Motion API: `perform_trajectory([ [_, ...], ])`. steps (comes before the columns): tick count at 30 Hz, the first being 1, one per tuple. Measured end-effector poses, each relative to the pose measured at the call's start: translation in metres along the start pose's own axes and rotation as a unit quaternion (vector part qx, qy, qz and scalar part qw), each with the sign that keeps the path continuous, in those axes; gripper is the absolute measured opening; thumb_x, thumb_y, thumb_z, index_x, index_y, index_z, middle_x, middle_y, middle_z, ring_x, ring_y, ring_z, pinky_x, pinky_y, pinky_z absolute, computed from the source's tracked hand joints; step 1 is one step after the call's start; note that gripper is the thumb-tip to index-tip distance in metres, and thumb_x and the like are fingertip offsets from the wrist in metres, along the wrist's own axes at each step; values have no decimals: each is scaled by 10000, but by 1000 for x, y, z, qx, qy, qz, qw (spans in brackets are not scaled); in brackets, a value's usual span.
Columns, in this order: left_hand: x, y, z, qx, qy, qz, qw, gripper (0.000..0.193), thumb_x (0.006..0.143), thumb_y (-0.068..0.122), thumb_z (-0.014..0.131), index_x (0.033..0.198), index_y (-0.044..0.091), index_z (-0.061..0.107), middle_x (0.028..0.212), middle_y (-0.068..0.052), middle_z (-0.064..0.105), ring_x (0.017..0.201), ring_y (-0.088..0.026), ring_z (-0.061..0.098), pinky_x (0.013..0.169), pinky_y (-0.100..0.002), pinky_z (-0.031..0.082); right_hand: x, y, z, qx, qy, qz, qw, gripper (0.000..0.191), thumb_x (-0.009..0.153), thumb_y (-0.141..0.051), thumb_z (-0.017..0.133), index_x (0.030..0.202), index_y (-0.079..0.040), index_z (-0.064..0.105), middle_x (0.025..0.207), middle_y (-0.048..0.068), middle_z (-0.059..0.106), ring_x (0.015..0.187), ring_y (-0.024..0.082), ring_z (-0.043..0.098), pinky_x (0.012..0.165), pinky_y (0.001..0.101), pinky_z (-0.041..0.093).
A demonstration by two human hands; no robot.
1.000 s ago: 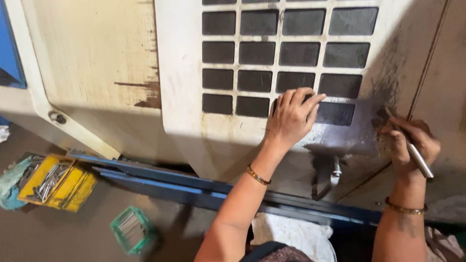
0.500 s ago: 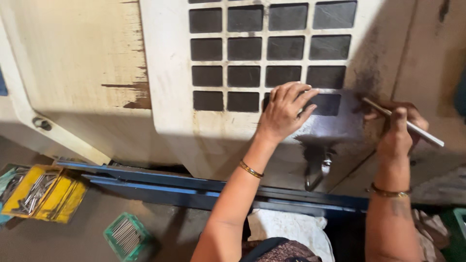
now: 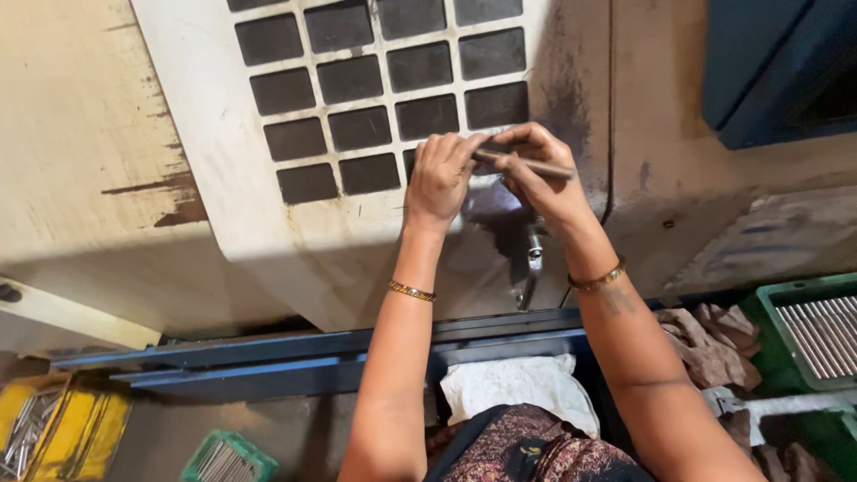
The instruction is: The person uses a metal rod to scrape and clean a white surface with a grid of dark squares. They repeatedly wipe the surface with a cloth and continue scraping different areas of the grid.
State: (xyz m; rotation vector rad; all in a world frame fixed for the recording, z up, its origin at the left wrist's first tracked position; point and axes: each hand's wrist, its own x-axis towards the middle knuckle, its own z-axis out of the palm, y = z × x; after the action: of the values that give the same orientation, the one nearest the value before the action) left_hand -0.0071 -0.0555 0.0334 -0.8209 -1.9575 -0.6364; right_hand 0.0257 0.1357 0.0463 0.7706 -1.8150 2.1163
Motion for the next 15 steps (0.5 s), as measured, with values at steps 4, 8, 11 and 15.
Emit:
perform_trajectory([
  [4, 3, 5, -4, 1, 26, -33, 999, 456, 827, 11, 736, 1254, 165, 692, 1007, -29, 622, 979, -257, 586, 906, -401, 468, -22, -17, -13, 22, 45, -30, 998, 214, 993, -58, 703, 1180, 20, 636, 898, 21, 683, 797, 72, 636, 680, 215, 499],
  [8, 5, 8, -4, -4, 17, -31, 999, 471, 827, -11, 728, 1267, 154, 697, 1006, -51, 613, 976, -268, 577, 924, -411, 470, -35, -18, -26, 46, 40, -35, 998, 237, 1087, -139, 611, 1236, 25, 695, 905, 73, 737, 792, 94, 652, 719, 235, 521],
  [11, 5, 9, -3, 3, 19, -33, 999, 508, 810, -36, 716, 1284, 145, 692, 1003, -68, 602, 992, -278, 579, 930, -415, 469, -41, -14, -31, 71, 41, -15, 996, 278, 1098, -174, 586, 1238, 27, 715, 919, 95, 752, 799, 115, 677, 722, 254, 547],
  [15, 5, 9, -2, 7, 17, -43, 999, 501, 817, -46, 712, 1284, 135, 686, 998, -72, 590, 993, -280, 575, 947, -416, 472, -46, -9, -26, 101, 51, 5, 994, 297, 1077, -184, 610, 1259, 32, 701, 941, 111, 755, 817, 133, 683, 744, 265, 554],
])
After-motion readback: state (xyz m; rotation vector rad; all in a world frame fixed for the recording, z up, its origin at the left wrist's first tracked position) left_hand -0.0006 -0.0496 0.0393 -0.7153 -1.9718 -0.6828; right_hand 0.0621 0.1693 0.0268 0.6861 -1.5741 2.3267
